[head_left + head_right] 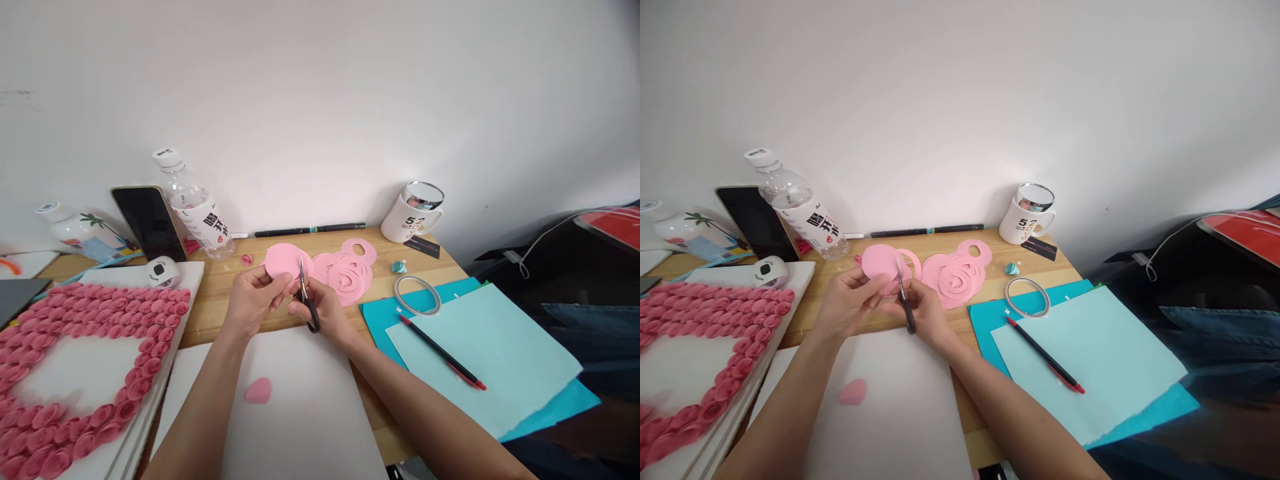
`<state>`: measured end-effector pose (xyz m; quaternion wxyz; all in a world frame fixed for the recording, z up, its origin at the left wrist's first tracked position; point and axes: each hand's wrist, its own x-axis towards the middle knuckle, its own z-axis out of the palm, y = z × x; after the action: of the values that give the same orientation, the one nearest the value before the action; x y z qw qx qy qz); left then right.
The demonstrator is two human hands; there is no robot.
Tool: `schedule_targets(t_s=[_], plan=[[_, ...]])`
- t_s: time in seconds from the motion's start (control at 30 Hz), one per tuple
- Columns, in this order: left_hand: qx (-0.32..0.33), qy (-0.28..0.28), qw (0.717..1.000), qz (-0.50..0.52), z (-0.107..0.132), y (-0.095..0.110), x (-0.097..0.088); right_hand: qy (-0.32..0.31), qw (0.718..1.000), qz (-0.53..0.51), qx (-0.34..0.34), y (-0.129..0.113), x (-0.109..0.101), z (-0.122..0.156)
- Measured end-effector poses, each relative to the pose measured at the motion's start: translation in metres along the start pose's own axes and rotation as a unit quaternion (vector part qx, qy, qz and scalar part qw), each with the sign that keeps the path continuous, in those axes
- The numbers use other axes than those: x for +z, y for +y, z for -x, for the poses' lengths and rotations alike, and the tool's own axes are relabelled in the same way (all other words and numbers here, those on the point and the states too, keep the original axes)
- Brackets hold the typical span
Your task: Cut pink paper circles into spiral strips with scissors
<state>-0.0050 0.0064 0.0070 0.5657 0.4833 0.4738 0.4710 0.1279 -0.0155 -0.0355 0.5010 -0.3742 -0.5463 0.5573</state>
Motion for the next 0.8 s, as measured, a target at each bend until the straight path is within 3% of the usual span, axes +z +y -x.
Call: schedule_targets(t_s=[0.8], plan=[[0.025,0.017,0.999,0.038,-0.0020,-0.0038,-0.0006,0.019,0.999,-0.007,0.048,0.0036,0.0031,0.0029]])
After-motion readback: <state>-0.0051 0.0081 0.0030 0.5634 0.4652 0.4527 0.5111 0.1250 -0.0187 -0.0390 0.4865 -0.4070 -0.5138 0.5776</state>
